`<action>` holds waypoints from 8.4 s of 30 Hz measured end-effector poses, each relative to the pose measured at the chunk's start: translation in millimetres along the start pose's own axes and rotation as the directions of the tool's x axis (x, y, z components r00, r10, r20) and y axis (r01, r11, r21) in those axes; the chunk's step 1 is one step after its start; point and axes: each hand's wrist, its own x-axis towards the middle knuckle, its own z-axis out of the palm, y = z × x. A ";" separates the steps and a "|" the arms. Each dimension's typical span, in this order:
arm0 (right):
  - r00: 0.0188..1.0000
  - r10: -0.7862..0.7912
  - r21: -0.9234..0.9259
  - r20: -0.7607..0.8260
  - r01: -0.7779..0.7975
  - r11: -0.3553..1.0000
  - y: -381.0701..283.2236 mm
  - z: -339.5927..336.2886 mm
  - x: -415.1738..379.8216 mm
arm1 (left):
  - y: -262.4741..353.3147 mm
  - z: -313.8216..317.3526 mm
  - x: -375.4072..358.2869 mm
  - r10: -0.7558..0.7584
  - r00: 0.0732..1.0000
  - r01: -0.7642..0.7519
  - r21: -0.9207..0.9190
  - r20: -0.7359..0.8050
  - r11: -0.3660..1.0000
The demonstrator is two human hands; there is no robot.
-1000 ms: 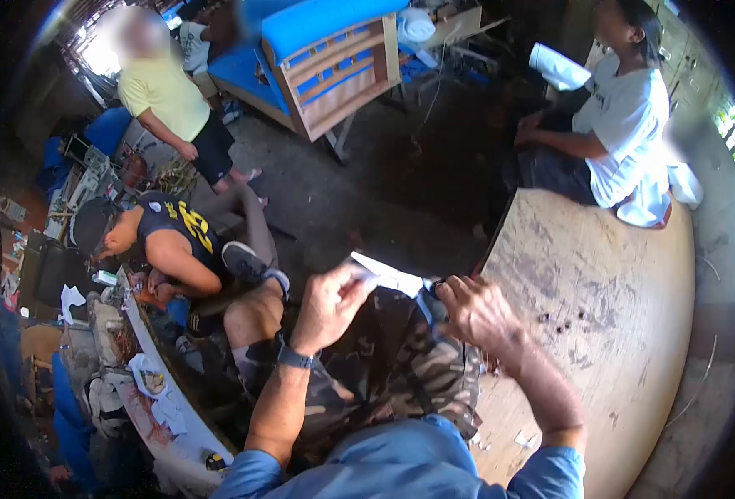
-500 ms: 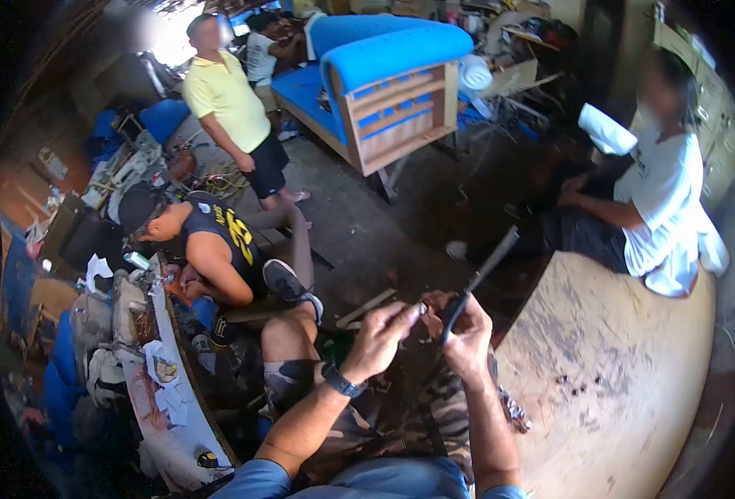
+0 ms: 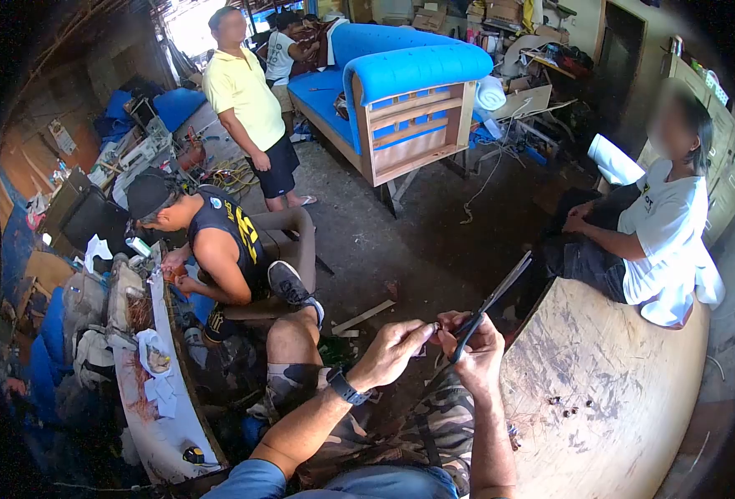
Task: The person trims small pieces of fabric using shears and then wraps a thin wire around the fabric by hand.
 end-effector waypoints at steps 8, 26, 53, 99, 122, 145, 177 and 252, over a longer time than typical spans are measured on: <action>0.997 0.045 -0.186 -0.066 -0.057 0.981 3.6 -11.1 -8.4 | 18.3 0.6 -3.1 0.007 1.000 -0.002 0.231 -0.021 0.973; 0.997 0.009 -0.565 0.079 0.038 0.824 -8.5 -18.5 -1.5 | 3.6 -1.5 -1.0 0.044 0.985 -0.124 0.509 0.166 0.852; 1.000 0.001 0.223 0.007 -0.002 0.975 10.2 -13.1 5.3 | 24.6 11.2 2.8 0.029 0.998 -0.029 -0.008 -0.047 1.000; 0.985 -0.064 -0.132 -0.159 0.044 0.990 21.8 24.3 -18.1 | 2.9 -1.2 10.3 -0.107 0.921 -0.096 -0.483 -0.376 0.870; 0.993 -0.031 -0.063 -0.117 0.024 0.998 -13.4 3.6 -15.3 | 22.3 -10.1 1.2 0.235 0.959 -0.271 0.272 0.158 0.923; 0.999 0.020 -0.484 -0.040 -0.036 0.874 -20.2 -15.3 3.2 | 13.1 -10.2 5.6 0.166 0.974 -0.139 0.173 -0.157 0.975; 0.861 -0.117 -0.860 0.495 0.504 0.074 -24.6 -59.7 -28.0 | 20.4 -2.4 3.5 0.215 0.964 -0.198 0.118 -0.159 0.973; 0.675 0.723 0.453 -0.144 -0.605 0.655 5.7 -178.7 -329.4 | -218.3 237.4 48.4 -0.592 0.251 0.560 0.384 0.765 0.734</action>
